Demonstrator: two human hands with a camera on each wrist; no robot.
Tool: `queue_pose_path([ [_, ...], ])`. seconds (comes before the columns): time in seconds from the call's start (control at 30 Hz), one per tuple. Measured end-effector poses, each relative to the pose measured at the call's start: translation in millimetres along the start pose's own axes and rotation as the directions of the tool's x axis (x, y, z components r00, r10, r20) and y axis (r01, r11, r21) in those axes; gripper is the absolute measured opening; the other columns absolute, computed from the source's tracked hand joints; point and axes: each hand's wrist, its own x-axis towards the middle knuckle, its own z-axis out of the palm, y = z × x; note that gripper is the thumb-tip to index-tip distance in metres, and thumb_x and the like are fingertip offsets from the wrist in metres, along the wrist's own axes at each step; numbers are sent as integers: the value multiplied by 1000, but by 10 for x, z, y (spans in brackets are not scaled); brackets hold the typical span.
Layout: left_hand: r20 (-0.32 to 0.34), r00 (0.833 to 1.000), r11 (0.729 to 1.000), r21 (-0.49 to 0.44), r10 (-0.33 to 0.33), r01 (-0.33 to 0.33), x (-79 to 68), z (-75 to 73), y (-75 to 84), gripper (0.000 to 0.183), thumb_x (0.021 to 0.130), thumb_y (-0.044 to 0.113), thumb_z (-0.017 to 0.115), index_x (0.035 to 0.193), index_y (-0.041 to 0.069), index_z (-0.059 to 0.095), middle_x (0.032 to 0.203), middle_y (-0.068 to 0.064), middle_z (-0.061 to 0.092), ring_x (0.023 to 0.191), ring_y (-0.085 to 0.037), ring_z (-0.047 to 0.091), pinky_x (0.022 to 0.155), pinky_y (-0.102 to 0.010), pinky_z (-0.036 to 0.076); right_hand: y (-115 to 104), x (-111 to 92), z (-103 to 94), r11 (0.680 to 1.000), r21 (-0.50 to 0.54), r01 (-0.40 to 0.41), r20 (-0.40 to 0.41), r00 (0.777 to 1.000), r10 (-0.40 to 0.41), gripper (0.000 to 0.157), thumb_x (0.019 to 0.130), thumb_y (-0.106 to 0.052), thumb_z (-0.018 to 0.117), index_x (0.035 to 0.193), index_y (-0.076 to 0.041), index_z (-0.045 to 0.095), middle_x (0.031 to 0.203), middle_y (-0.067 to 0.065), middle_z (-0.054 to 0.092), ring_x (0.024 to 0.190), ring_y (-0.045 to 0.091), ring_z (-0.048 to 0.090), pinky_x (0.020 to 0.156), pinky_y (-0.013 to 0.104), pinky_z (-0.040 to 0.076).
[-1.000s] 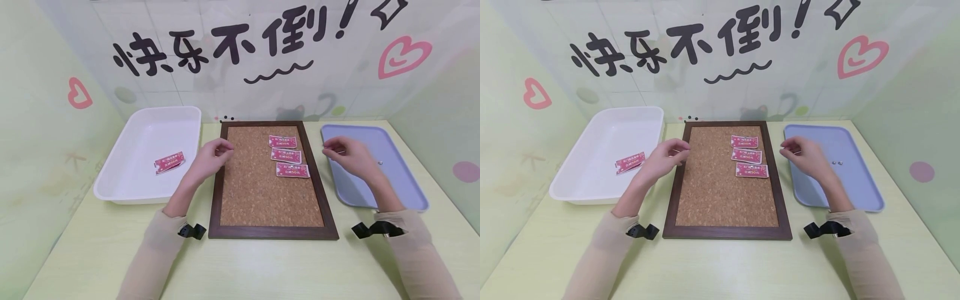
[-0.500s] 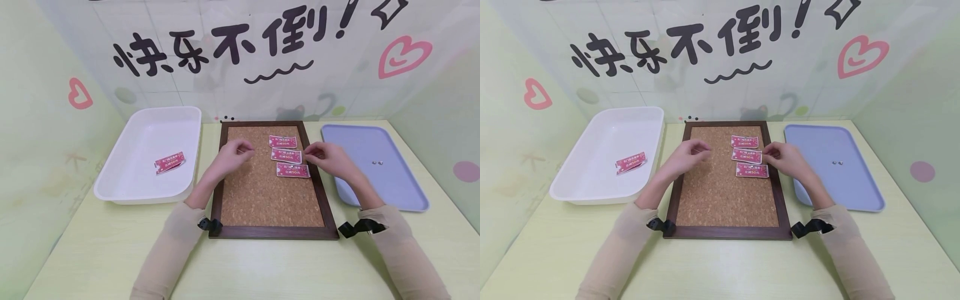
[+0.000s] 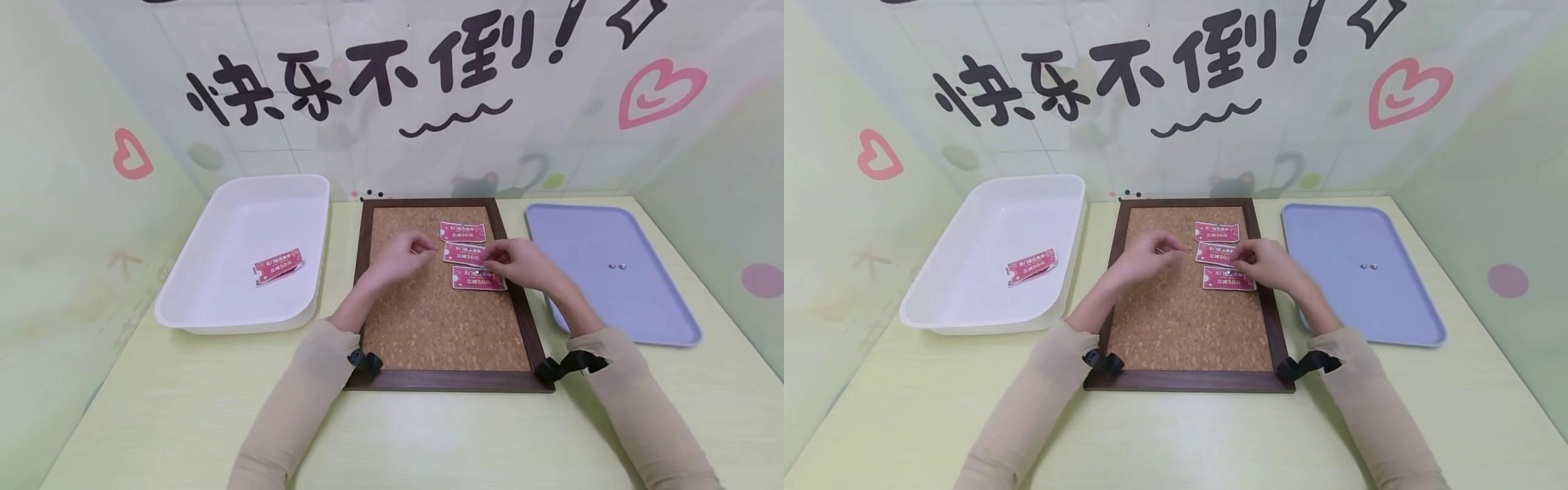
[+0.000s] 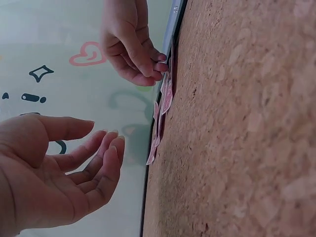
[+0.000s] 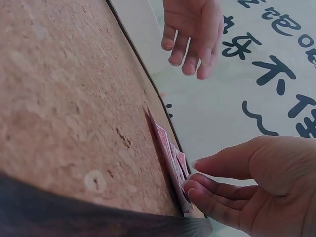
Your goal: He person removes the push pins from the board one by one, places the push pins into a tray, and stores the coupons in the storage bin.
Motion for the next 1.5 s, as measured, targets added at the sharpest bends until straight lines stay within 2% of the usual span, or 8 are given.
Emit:
queue_pose_path([
  [0.17,55,998,1000,-15,4,-3,97,82,2,21,101,15,61,116,2,68,105,-10,66,94,-21,62,73,-27,52,5,40,32,1000,-23,-19,20,1000,19,9,95,-7,67,97,0,72,78,4,66,67,16,55,60,30,45],
  [0.4,99,995,1000,-17,-6,7,182,169,19,21,100,10,61,115,-3,66,105,-13,65,92,-22,61,70,-26,52,34,71,84,998,-54,-40,19,999,41,7,95,-7,68,94,-1,71,75,2,62,66,15,52,61,30,43],
  [0.6,104,994,1000,-20,-22,24,245,240,-22,19,99,9,62,114,-3,66,104,-13,64,88,-20,61,70,-25,51,40,79,110,997,-67,-34,26,999,36,7,95,-7,68,92,-2,71,74,2,61,64,15,50,60,32,42],
  [0.87,131,990,997,-47,-54,61,314,336,-77,15,98,6,63,108,-4,66,95,-14,66,79,-21,64,62,-23,50,57,84,121,996,-70,-52,28,998,54,8,95,-10,70,91,-3,70,75,2,61,63,14,49,60,31,41],
  [1.13,132,989,998,12,-70,69,340,365,-54,13,97,10,67,103,-1,69,90,-9,65,77,-19,63,62,-22,50,49,95,123,994,-68,-80,29,996,82,9,93,-11,72,91,-3,70,78,3,65,65,15,53,60,31,43],
  [1.5,143,984,995,-2,-103,104,353,398,-47,10,96,9,67,96,-1,66,88,-9,63,73,-16,58,60,-21,47,35,91,123,994,-64,-93,18,995,95,10,92,-11,74,89,-3,69,77,3,65,66,14,55,60,30,44],
])
